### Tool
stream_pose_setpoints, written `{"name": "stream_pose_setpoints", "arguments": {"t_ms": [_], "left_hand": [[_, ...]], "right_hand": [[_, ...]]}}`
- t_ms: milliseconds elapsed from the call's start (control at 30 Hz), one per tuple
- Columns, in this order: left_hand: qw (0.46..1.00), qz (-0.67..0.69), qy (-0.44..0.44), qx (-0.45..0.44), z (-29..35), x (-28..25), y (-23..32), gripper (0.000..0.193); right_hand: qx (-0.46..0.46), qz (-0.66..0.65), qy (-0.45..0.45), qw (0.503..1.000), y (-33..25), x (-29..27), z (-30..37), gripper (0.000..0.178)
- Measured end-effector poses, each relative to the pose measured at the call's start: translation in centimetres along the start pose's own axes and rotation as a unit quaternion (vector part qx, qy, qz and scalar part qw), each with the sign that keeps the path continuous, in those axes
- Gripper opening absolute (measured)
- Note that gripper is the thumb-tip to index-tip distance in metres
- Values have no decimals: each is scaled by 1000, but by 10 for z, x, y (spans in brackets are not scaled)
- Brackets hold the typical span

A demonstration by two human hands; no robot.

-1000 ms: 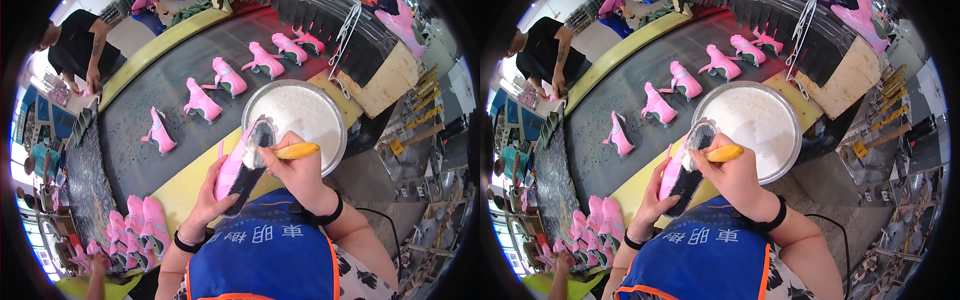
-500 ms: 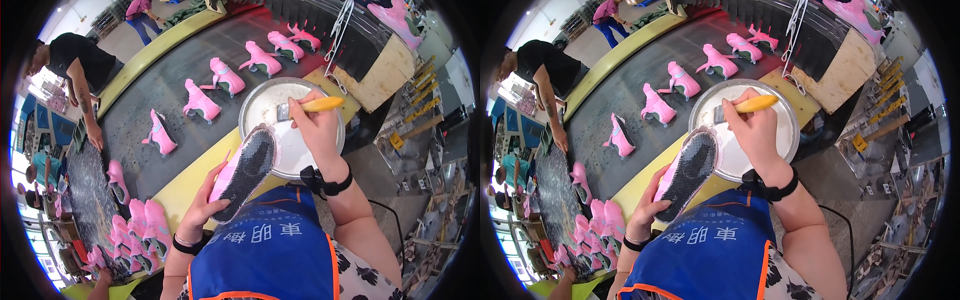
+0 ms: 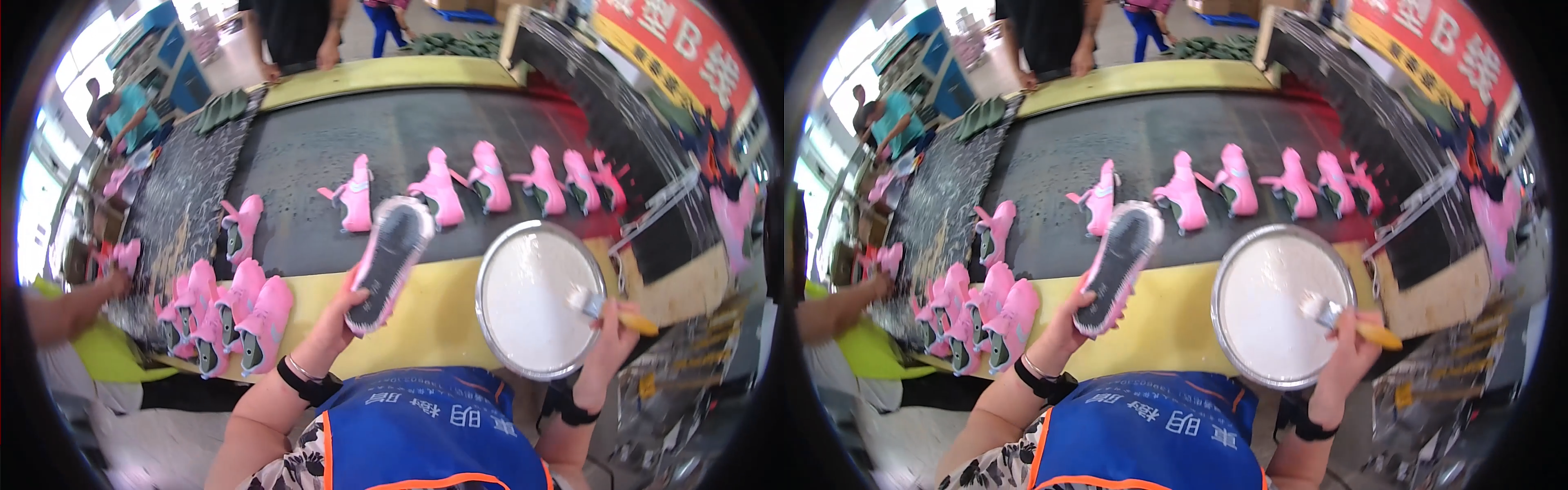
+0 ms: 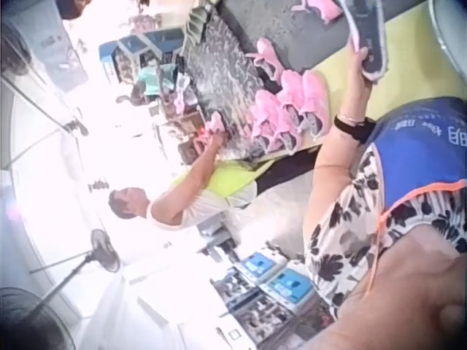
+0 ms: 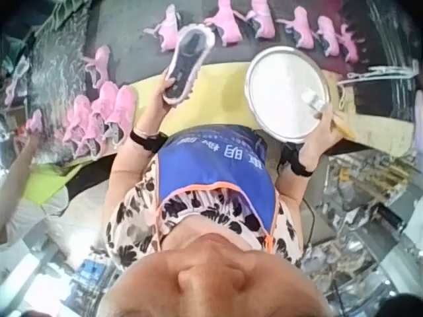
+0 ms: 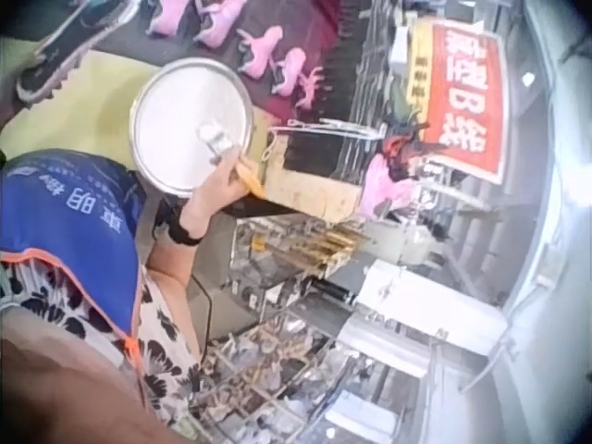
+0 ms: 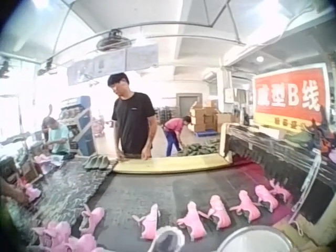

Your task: Applying adhesive to the bottom of pink shoes using a brush.

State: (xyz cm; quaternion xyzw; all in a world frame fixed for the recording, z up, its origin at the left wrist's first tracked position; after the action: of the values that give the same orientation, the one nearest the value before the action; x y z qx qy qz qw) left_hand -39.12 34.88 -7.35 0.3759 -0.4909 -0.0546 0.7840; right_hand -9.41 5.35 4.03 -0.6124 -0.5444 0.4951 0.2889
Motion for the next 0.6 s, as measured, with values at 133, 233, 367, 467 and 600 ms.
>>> {"name": "stream_pose_setpoints", "arguments": {"t_ms": [133,233,367,467,600], "left_hand": [[976,80,183,85,-17,-83,19,53],[941,50,305,135,-40,-111,50,59],[878,-117,393,246,-90,-203,73,84],[777,-409,412,242,-119,-220,90,95],[735,-500,439,127,-135,-233,86,85]], "right_hand": [[26,-11,55,998,10,-22,-10,15],[30,-17,58,998,6,-26,-19,15],[7,-28,41,999,2,-27,-24,14],[17,6,46,999,-3,-24,-16,14],[-3,40,49,998,-15,-24,-6,16]]}}
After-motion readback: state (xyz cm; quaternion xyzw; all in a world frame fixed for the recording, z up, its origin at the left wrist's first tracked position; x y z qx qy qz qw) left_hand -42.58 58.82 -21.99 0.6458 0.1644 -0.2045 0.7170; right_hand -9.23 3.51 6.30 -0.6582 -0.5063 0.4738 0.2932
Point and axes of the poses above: each hand's wrist, its own z-axis away from the middle knuckle, its own x-axis out of the palm, y = z × x, the point moved 4 cm from there along -z, towards the middle knuckle, and after that the axes turned 11 degrees about z, right-handed, at the moved point
